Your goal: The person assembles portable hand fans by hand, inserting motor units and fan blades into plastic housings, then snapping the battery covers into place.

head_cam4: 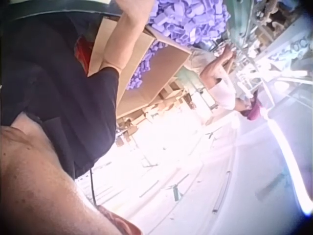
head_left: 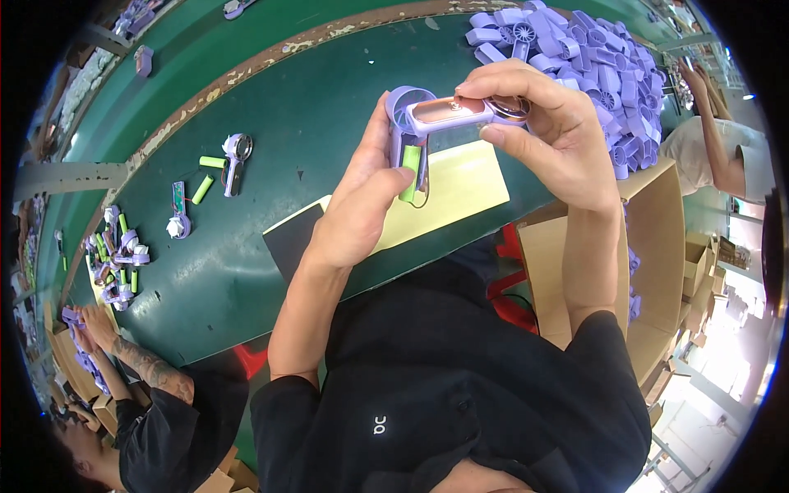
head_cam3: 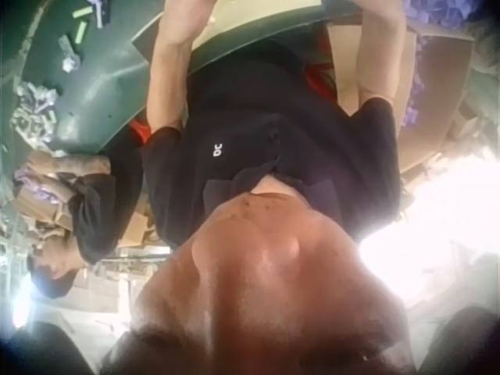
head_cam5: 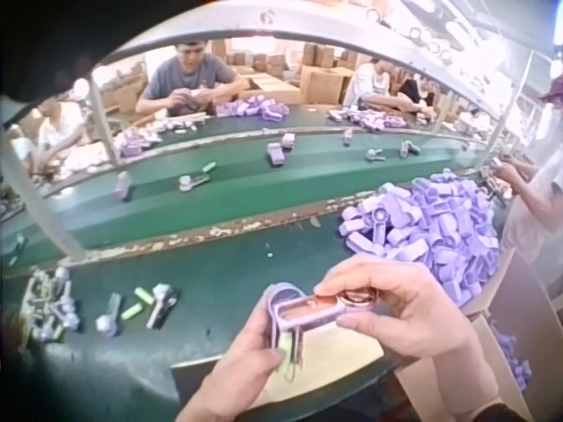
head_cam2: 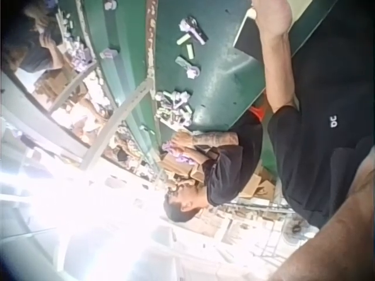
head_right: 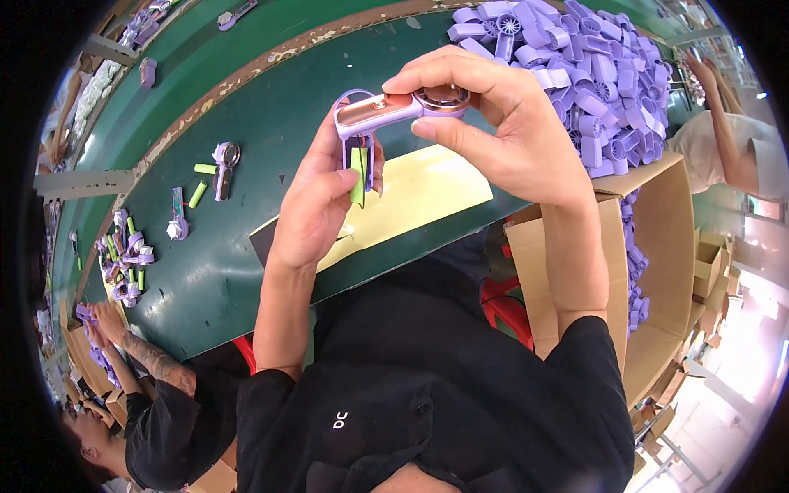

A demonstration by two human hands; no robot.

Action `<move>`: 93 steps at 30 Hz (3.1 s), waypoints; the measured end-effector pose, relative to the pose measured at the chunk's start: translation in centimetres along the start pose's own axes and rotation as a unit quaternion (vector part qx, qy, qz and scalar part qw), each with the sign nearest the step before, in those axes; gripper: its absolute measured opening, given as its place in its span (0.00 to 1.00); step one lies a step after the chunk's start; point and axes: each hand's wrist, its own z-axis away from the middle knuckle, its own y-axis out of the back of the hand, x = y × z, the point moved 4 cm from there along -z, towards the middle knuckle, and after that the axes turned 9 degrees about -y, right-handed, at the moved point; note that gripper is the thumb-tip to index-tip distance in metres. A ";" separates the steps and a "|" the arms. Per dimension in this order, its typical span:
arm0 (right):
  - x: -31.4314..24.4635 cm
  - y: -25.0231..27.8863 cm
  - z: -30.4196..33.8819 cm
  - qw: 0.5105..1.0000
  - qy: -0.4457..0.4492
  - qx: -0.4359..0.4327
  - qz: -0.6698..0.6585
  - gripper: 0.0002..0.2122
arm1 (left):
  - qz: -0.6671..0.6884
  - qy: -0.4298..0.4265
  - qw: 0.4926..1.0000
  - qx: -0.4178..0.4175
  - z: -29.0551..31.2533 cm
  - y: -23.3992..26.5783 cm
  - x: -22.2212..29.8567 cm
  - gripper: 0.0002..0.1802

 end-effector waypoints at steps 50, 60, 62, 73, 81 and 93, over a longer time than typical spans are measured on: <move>2.1 -3.5 1.3 0.992 0.014 0.044 0.116 0.24 | 0.044 -0.048 0.996 0.064 1.0 0.3 -0.9 0.15; 1.8 -3.8 0.1 0.971 0.152 0.065 0.172 0.12 | 0.038 -0.014 0.999 0.021 1.4 -0.7 -0.3 0.17; 1.5 -3.8 0.0 0.965 0.168 0.063 0.190 0.09 | 0.057 0.003 0.998 0.014 1.5 -0.5 -0.3 0.18; 1.0 -4.0 0.3 0.986 0.007 0.094 0.140 0.06 | -0.032 -0.008 0.999 -0.027 2.5 -0.5 -0.5 0.40; -0.5 -5.6 0.6 0.958 -0.024 0.152 0.244 0.06 | -0.120 -0.046 0.992 0.008 2.8 -0.4 -1.2 0.33; 6.0 -11.3 3.9 0.986 -0.054 0.032 0.155 0.08 | -0.117 -0.162 0.976 0.084 2.3 8.9 2.0 0.17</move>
